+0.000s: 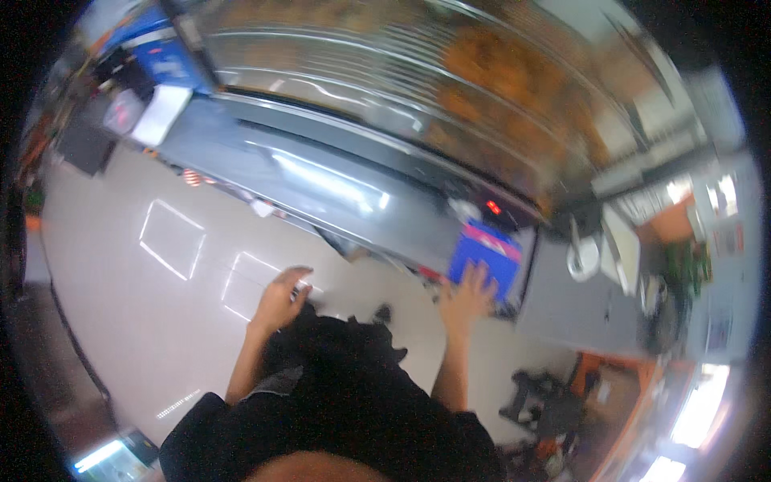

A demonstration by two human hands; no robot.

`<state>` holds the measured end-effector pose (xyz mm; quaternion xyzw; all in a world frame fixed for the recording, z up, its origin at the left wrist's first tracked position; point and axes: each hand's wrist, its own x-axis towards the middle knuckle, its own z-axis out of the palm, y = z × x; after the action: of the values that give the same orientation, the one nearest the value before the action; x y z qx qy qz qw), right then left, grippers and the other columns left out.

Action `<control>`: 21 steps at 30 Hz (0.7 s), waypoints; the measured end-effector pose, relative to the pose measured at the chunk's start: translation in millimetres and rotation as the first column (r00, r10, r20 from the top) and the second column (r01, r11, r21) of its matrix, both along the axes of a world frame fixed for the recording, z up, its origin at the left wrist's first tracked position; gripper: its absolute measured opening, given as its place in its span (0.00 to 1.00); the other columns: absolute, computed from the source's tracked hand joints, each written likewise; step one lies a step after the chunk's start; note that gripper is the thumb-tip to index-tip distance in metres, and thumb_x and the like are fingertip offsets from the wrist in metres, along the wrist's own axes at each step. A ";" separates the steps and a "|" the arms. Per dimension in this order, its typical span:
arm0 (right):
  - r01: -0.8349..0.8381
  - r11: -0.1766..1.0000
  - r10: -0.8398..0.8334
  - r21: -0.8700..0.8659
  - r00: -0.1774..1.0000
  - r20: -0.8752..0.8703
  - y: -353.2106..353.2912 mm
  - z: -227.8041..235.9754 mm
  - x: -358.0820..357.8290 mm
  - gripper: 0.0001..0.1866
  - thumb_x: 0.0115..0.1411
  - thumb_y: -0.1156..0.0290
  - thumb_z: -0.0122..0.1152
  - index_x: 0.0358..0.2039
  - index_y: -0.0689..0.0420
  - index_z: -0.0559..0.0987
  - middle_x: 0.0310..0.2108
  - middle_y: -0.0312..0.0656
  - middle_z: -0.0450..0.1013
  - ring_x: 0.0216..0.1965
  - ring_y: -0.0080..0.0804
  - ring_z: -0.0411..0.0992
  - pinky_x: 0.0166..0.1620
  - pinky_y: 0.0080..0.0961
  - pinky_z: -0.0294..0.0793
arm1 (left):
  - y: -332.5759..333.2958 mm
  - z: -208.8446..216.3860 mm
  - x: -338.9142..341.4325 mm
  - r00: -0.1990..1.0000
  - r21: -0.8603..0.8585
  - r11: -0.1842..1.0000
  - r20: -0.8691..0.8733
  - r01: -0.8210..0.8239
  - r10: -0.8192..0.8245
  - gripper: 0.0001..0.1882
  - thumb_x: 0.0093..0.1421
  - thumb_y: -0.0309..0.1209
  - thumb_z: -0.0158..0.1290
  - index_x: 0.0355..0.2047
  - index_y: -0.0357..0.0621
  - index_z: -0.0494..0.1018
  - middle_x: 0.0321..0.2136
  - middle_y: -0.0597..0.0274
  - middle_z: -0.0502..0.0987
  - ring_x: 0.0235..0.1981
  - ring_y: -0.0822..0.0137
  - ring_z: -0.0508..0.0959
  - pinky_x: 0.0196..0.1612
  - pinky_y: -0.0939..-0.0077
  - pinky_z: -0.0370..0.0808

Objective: The person retrieves a receipt and a takeout box, then scoops rice and scrambled eggs into the box. They add a fried chicken piece and a small sauce packet, close the box, and place it into a plastic bag with the receipt for delivery.

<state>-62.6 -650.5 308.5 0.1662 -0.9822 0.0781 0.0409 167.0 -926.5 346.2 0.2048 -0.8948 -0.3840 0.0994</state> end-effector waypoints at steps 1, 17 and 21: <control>0.056 0.998 -0.056 0.003 0.996 -0.068 -14.2 3.6 3.7 0.35 0.56 0.52 0.58 0.62 0.52 0.63 0.66 0.45 0.52 0.64 0.58 0.49 0.55 0.68 0.51 | -14.1 -7.6 17.7 0.997 0.006 0.999 0.073 -0.037 0.037 0.17 0.59 0.32 0.52 0.48 0.40 0.72 0.46 0.49 0.75 0.46 0.47 0.75 0.51 0.59 0.71; -0.399 0.599 0.756 -0.694 0.568 0.325 -418.5 20.9 149.4 0.12 0.57 0.61 0.63 0.30 0.57 0.80 0.14 0.41 0.70 0.18 0.35 0.71 0.27 0.33 0.70 | -296.9 30.7 152.1 0.915 0.239 0.920 -0.185 -0.311 0.358 0.09 0.62 0.30 0.52 0.36 0.35 0.76 0.40 0.48 0.78 0.43 0.51 0.78 0.47 0.67 0.73; -0.548 0.468 0.877 -0.694 0.387 0.286 -480.1 29.1 141.2 0.15 0.59 0.58 0.60 0.33 0.57 0.81 0.20 0.44 0.74 0.24 0.39 0.74 0.31 0.32 0.72 | -448.6 76.5 118.8 0.847 -0.057 0.921 -0.420 -0.385 0.327 0.07 0.60 0.28 0.54 0.35 0.37 0.76 0.37 0.52 0.79 0.41 0.57 0.79 0.45 0.68 0.74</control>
<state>78.6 -1130.6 337.6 0.5372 -0.6977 0.3834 -0.2788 285.7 -1375.0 422.8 0.2766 -0.8258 -0.3293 0.3648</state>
